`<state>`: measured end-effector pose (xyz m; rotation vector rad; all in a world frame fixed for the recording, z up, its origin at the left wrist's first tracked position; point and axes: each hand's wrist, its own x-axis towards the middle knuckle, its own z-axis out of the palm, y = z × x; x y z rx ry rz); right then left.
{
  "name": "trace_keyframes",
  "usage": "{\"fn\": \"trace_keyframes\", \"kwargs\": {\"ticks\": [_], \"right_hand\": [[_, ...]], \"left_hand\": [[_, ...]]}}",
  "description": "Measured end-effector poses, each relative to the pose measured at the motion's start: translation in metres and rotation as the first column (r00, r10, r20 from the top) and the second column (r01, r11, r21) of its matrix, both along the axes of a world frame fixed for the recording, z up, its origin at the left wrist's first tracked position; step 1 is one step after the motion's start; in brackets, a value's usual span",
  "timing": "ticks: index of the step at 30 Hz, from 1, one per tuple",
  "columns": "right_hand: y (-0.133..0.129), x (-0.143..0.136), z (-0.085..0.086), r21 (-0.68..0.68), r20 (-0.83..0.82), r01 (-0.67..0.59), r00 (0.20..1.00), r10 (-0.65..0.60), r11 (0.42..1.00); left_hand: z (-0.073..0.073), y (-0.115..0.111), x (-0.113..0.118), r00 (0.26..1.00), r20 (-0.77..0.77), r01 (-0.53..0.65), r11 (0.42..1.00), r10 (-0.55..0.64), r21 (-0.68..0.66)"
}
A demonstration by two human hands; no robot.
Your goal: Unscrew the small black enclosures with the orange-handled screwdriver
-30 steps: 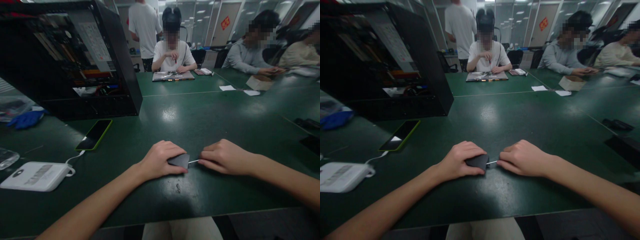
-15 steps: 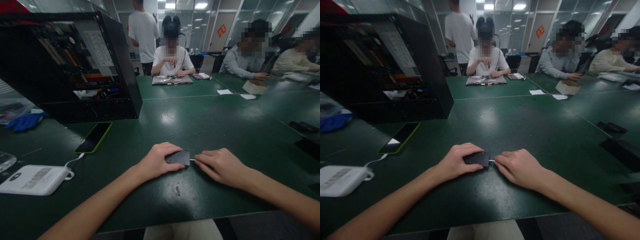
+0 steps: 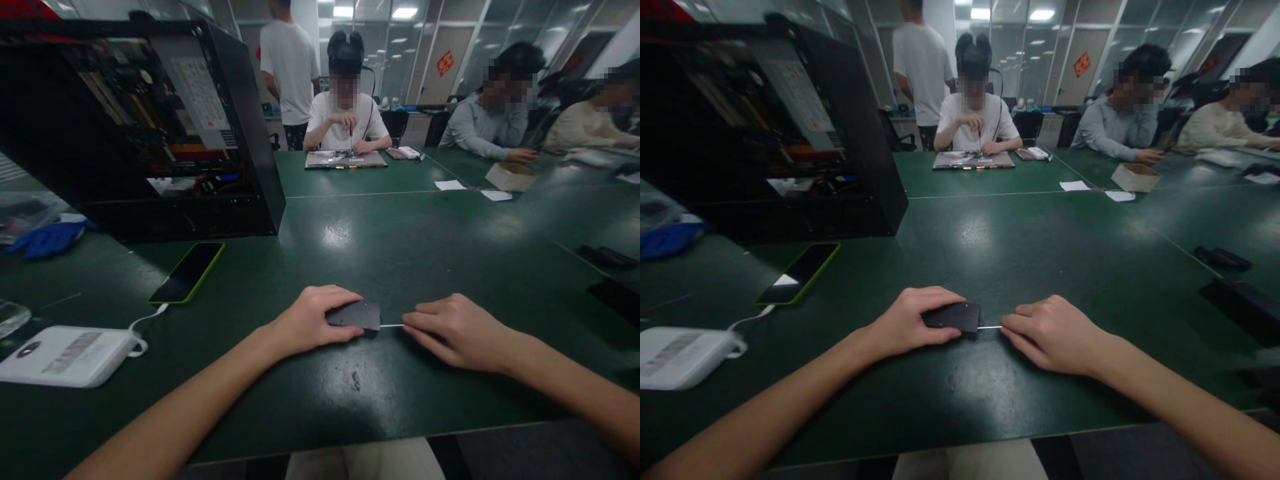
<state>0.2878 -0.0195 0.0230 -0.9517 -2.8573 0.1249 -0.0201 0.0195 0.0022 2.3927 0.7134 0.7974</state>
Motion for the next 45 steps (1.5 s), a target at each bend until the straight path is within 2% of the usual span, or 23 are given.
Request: {"fn": "trace_keyframes", "kwargs": {"ticks": [9, 17, 24, 28, 31, 35, 40, 45], "right_hand": [[-0.007, -0.012, -0.009, 0.029, -0.066, 0.061, 0.996, -0.059, 0.998], [-0.007, -0.01, -0.017, 0.054, -0.137, 0.041, 0.99, -0.034, 0.998], [-0.001, -0.006, -0.018, 0.029, -0.123, 0.021, 0.992, -0.017, 0.999], [0.005, 0.002, -0.013, 0.051, -0.075, -0.012, 0.997, 0.015, 0.999], [0.002, 0.004, -0.004, 0.124, 0.023, -0.02, 1.0, 0.017, 0.992], [-0.011, -0.007, 0.005, 0.205, 0.126, 0.032, 0.99, -0.059, 0.978], [-0.021, -0.027, -0.001, 0.115, 0.083, 0.136, 0.986, -0.146, 0.984], [-0.015, -0.035, -0.006, 0.023, 0.015, 0.15, 0.988, -0.151, 0.988]], "left_hand": [[-0.003, 0.0, 0.002, 1.0, 0.02, -0.012, 0.999, 0.011, 0.035], [-0.002, 0.001, 0.001, 1.0, 0.03, -0.006, 1.0, 0.006, -0.002], [0.0, 0.001, 0.0, 1.0, 0.011, 0.002, 1.0, -0.002, -0.019], [0.001, 0.001, -0.001, 1.0, -0.01, 0.009, 1.0, -0.009, -0.029], [0.002, 0.001, -0.002, 0.999, -0.017, 0.036, 0.999, -0.037, -0.031], [0.0, -0.001, 0.0, 1.0, -0.004, -0.016, 1.0, 0.016, -0.015], [-0.003, -0.003, 0.003, 0.999, 0.014, -0.05, 0.999, 0.05, 0.011], [-0.006, -0.002, 0.002, 0.998, 0.03, -0.054, 0.998, 0.053, 0.033]]}}
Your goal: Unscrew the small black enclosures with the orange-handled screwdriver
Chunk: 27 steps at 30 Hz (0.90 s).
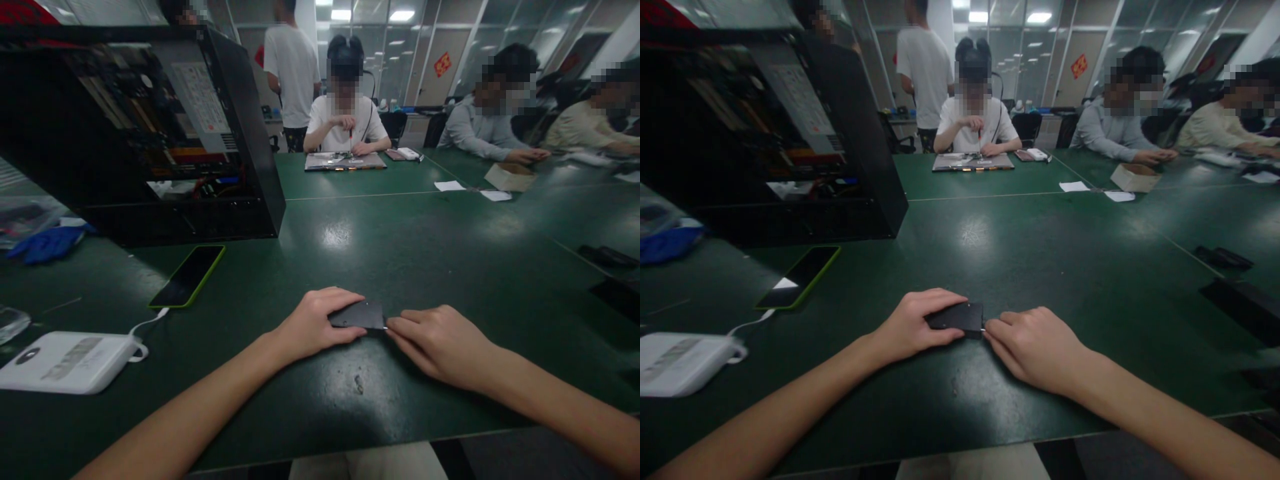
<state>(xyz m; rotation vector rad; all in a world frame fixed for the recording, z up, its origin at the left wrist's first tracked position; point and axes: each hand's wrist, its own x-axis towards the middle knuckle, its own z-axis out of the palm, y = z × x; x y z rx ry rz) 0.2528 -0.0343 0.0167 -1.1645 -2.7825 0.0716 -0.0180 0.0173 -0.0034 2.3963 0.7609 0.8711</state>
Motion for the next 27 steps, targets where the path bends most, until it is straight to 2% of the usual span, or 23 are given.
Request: {"fn": "trace_keyframes", "kwargs": {"ticks": [5, 9, 18, 23, 27], "right_hand": [[0.006, 0.002, -0.006, -0.038, -0.067, -0.032, 0.997, 0.03, 0.999], [0.007, 0.004, -0.012, -0.001, -0.11, -0.051, 0.993, 0.05, 0.999], [0.005, 0.006, -0.002, 0.047, -0.018, -0.031, 0.999, 0.032, 0.998], [0.002, 0.006, -0.007, 0.105, -0.006, 0.033, 0.999, -0.033, 0.994], [-0.009, 0.005, -0.006, 0.039, -0.04, 0.103, 0.994, -0.102, 0.994]], "left_hand": [[-0.005, 0.001, 0.0, 1.0, 0.028, 0.003, 1.0, -0.004, 0.016], [-0.005, 0.001, 0.0, 0.999, 0.039, 0.01, 1.0, -0.01, 0.0], [0.0, 0.0, 0.002, 1.0, 0.01, -0.005, 1.0, 0.005, -0.03], [0.006, -0.001, -0.002, 1.0, 0.004, -0.021, 0.998, 0.021, -0.063], [0.01, 0.0, -0.005, 0.998, -0.045, -0.047, 0.99, 0.041, -0.133]]}}
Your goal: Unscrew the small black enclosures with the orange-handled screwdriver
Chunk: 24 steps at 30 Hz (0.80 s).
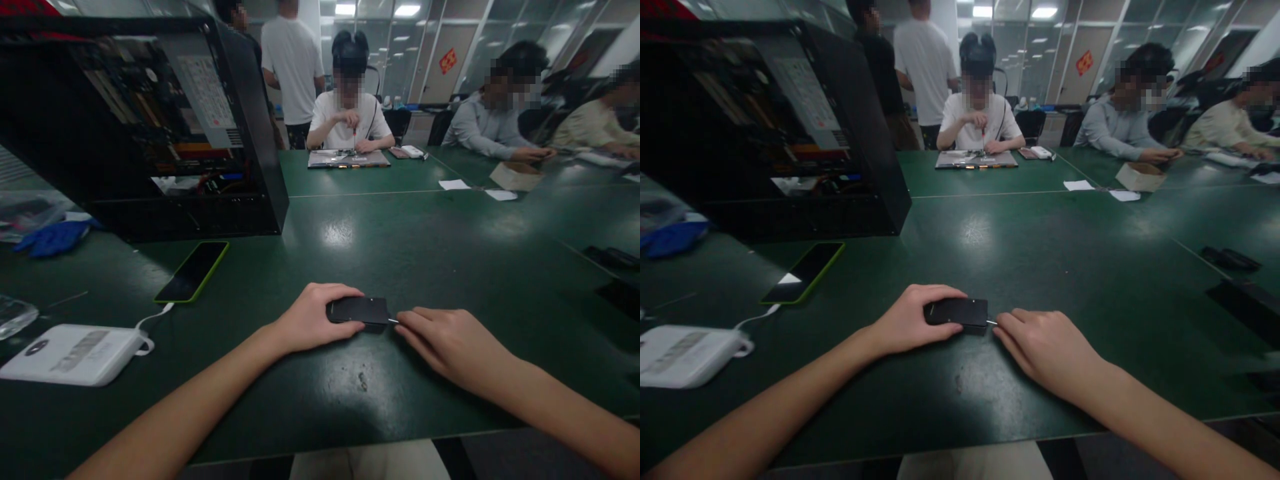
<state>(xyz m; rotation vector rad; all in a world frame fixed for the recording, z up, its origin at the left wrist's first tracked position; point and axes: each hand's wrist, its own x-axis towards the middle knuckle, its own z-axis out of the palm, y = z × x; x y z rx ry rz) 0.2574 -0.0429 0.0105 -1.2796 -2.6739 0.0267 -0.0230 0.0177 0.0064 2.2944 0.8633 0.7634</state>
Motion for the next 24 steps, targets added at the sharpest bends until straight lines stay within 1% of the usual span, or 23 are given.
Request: {"fn": "trace_keyframes", "kwargs": {"ticks": [3, 5, 7, 8, 10, 12, 14, 17, 22, 24], "right_hand": [[-0.009, 0.002, 0.005, -0.036, -0.031, 0.009, 0.999, -0.01, 0.999], [-0.012, 0.003, 0.008, -0.034, -0.06, 0.007, 0.998, -0.009, 0.999], [-0.011, 0.004, 0.01, -0.018, -0.089, 0.005, 0.996, -0.007, 1.0], [-0.009, 0.003, 0.01, -0.011, -0.099, 0.005, 0.995, -0.006, 1.0], [-0.006, 0.001, 0.01, -0.007, -0.103, 0.003, 0.995, -0.003, 1.0], [-0.002, -0.002, 0.01, -0.01, -0.099, 0.006, 0.995, -0.007, 1.0], [0.0, -0.002, 0.01, -0.005, -0.099, 0.017, 0.995, -0.018, 1.0], [0.0, 0.003, 0.009, 0.019, -0.1, 0.028, 0.995, -0.026, 0.999], [-0.005, 0.009, 0.01, 0.024, -0.103, 0.022, 0.995, -0.019, 0.999], [-0.005, 0.008, 0.011, 0.027, -0.11, 0.024, 0.994, -0.021, 0.999]], "left_hand": [[-0.003, -0.001, 0.005, 0.995, 0.016, -0.094, 0.995, 0.095, -0.043], [-0.006, -0.002, 0.01, 0.985, 0.046, -0.164, 0.985, 0.166, -0.057], [-0.007, -0.004, 0.013, 0.977, 0.065, -0.198, 0.978, 0.203, -0.071], [-0.007, -0.004, 0.013, 0.977, 0.066, -0.195, 0.978, 0.201, -0.077], [-0.004, -0.002, 0.011, 0.986, 0.046, -0.156, 0.985, 0.16, -0.079], [0.0, 0.0, 0.005, 0.994, 0.003, -0.112, 0.991, 0.113, -0.077], [0.003, 0.003, 0.0, 0.995, -0.04, -0.095, 0.992, 0.092, -0.084], [0.002, 0.005, -0.003, 0.992, -0.055, -0.122, 0.986, 0.116, -0.11], [-0.007, 0.002, 0.008, 0.975, 0.026, -0.217, 0.967, 0.222, -0.131], [-0.008, 0.001, 0.01, 0.973, 0.041, -0.217, 0.966, 0.225, -0.142]]}}
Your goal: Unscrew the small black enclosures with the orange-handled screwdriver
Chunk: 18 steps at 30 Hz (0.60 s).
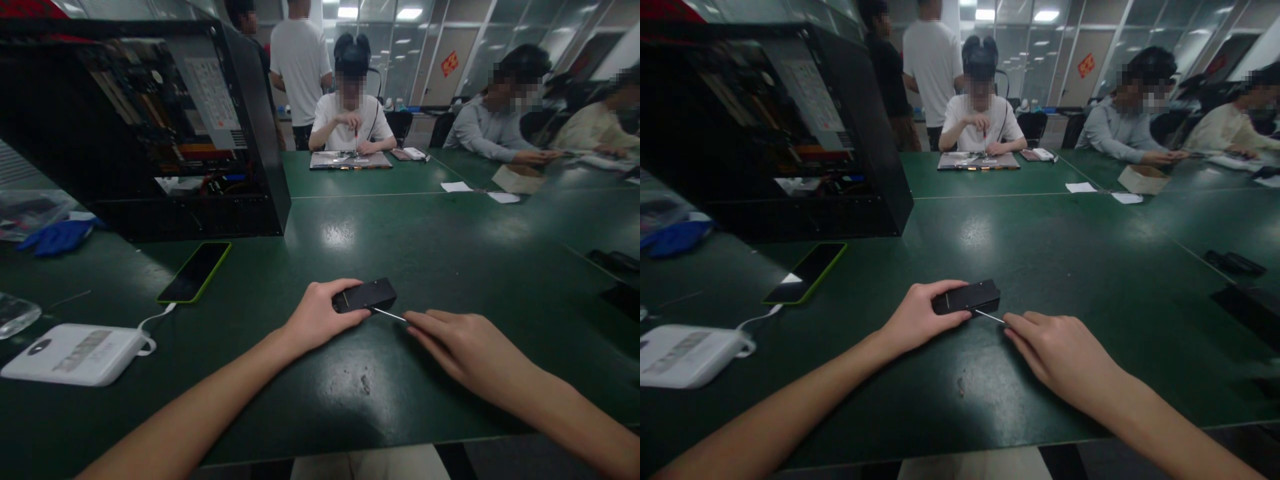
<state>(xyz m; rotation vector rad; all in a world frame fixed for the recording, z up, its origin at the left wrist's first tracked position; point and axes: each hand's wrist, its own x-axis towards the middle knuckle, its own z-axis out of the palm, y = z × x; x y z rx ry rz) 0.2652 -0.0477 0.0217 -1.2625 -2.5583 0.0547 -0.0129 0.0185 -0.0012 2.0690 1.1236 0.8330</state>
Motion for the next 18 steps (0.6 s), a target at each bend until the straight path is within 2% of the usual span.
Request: {"fn": "trace_keyframes", "kwargs": {"ticks": [6, 13, 18], "right_hand": [[0.003, -0.002, -0.004, -0.001, 0.04, 0.022, 0.999, -0.022, 1.0], [-0.007, -0.002, -0.004, 0.005, 0.032, 0.002, 0.999, -0.002, 1.0], [-0.004, -0.01, -0.002, -0.006, 0.059, 0.001, 0.998, -0.001, 1.0]], "left_hand": [[0.007, 0.002, -0.006, 0.997, -0.019, 0.078, 0.997, -0.078, -0.003], [0.005, 0.001, -0.005, 0.998, -0.013, 0.058, 0.998, -0.058, 0.011], [0.006, 0.001, -0.005, 0.997, -0.025, 0.073, 0.997, -0.073, 0.004]]}}
